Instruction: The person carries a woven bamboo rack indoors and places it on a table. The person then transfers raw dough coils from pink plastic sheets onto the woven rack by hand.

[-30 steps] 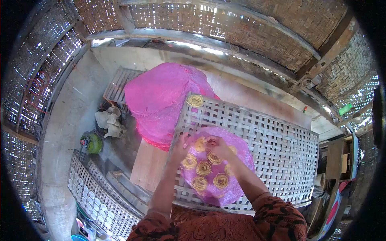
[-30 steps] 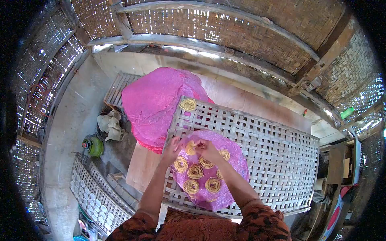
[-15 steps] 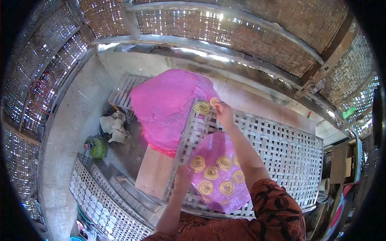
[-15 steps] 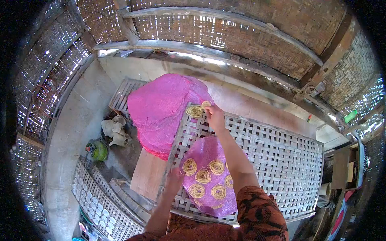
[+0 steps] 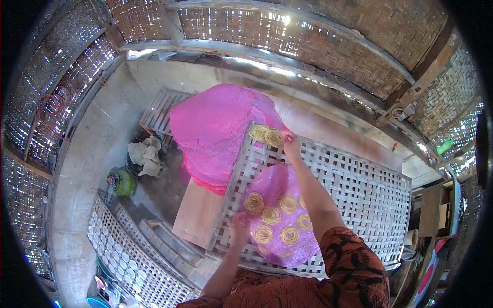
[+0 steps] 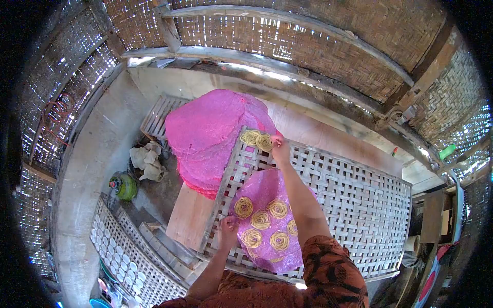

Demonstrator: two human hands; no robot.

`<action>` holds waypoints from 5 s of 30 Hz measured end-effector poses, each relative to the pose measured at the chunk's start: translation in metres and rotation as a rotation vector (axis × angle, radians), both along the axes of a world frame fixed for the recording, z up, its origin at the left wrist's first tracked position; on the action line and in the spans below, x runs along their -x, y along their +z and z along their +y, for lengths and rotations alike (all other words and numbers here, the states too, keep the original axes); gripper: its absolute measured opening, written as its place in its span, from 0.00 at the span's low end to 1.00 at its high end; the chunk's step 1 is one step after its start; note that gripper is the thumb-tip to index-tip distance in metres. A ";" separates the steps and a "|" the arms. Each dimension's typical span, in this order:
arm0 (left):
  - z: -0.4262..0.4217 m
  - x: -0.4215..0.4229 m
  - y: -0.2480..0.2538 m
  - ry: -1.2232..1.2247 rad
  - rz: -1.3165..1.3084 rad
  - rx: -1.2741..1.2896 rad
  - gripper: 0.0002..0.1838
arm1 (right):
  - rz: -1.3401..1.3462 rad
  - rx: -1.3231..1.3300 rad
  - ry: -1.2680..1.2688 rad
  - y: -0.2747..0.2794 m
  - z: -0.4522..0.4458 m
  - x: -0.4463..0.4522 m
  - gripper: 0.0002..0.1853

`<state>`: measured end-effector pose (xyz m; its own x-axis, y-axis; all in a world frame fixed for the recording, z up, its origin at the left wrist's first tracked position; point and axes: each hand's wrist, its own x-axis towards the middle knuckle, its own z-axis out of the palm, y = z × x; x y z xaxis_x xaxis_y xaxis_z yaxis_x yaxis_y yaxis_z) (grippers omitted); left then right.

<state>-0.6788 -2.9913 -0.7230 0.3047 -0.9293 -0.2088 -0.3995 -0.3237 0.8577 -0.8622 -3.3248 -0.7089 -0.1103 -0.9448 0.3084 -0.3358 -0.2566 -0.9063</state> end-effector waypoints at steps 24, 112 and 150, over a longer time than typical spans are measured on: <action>-0.057 -0.032 0.054 0.255 1.063 0.057 0.09 | -0.636 -0.741 0.327 0.070 0.166 -0.015 0.05; 0.024 -0.021 0.050 0.096 1.065 -0.222 0.19 | -0.506 -0.378 -0.019 0.055 0.112 0.198 0.04; -0.033 0.025 0.123 -0.160 1.283 0.194 0.21 | -0.501 -0.494 0.491 0.056 0.162 0.116 0.13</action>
<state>-0.7035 -3.0243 -0.6004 -0.1258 -0.9841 -0.1255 0.7106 -0.1777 0.6808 -0.9778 -3.1632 -0.6526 0.3333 -0.9343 -0.1268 0.1799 0.1950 -0.9642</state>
